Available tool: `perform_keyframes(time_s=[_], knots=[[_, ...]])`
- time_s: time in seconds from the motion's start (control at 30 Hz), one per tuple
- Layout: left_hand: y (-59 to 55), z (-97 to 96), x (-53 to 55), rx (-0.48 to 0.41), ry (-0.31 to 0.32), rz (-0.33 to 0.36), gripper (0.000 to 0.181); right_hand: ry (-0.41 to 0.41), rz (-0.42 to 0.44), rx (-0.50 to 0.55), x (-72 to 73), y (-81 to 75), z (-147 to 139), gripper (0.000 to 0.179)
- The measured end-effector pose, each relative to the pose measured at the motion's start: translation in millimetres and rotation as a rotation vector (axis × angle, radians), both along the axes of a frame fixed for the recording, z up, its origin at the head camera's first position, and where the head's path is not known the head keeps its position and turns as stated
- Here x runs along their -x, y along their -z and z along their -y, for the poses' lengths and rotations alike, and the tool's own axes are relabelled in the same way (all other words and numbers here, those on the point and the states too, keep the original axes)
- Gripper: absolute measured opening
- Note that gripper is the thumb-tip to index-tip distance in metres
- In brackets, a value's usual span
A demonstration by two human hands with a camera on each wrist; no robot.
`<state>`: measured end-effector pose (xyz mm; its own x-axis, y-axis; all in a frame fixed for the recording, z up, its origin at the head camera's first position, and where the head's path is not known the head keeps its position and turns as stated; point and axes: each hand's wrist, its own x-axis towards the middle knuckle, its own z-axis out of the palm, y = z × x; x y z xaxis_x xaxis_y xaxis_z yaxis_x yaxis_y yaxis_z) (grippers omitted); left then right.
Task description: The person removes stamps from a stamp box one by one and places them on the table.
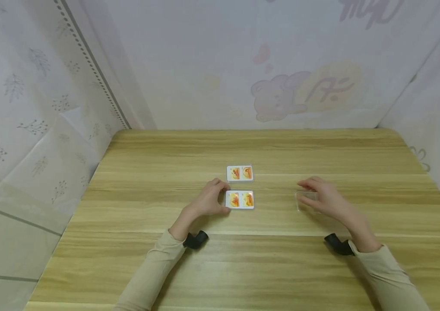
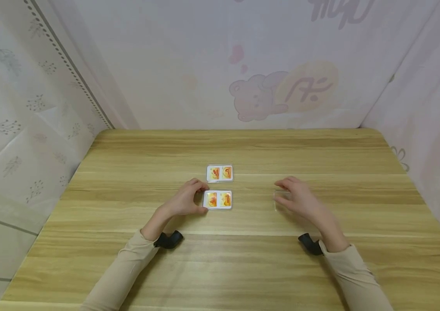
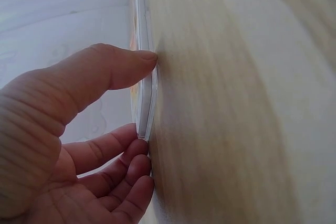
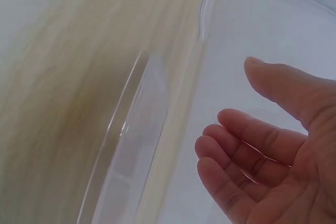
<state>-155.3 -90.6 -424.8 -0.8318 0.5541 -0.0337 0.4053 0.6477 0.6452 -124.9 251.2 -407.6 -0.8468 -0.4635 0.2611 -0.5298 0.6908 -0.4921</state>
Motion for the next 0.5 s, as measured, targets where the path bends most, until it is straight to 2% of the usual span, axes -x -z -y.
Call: perform_keyframes(time_s=[0.13,0.3,0.5], knots=[[-0.1,-0.7,0.6,-0.004,-0.001,0.004,0.055,0.005,0.030,0.008,2.0,-0.4,5,0.034],[-0.3,-0.7,0.6,-0.011,-0.006,0.012,0.055,-0.003,0.013,0.011,3.8,-0.1,13,0.033],[0.2,-0.2,-0.2,-0.009,-0.011,0.021,0.055,-0.018,0.078,0.041,4.0,-1.3,22,0.034]])
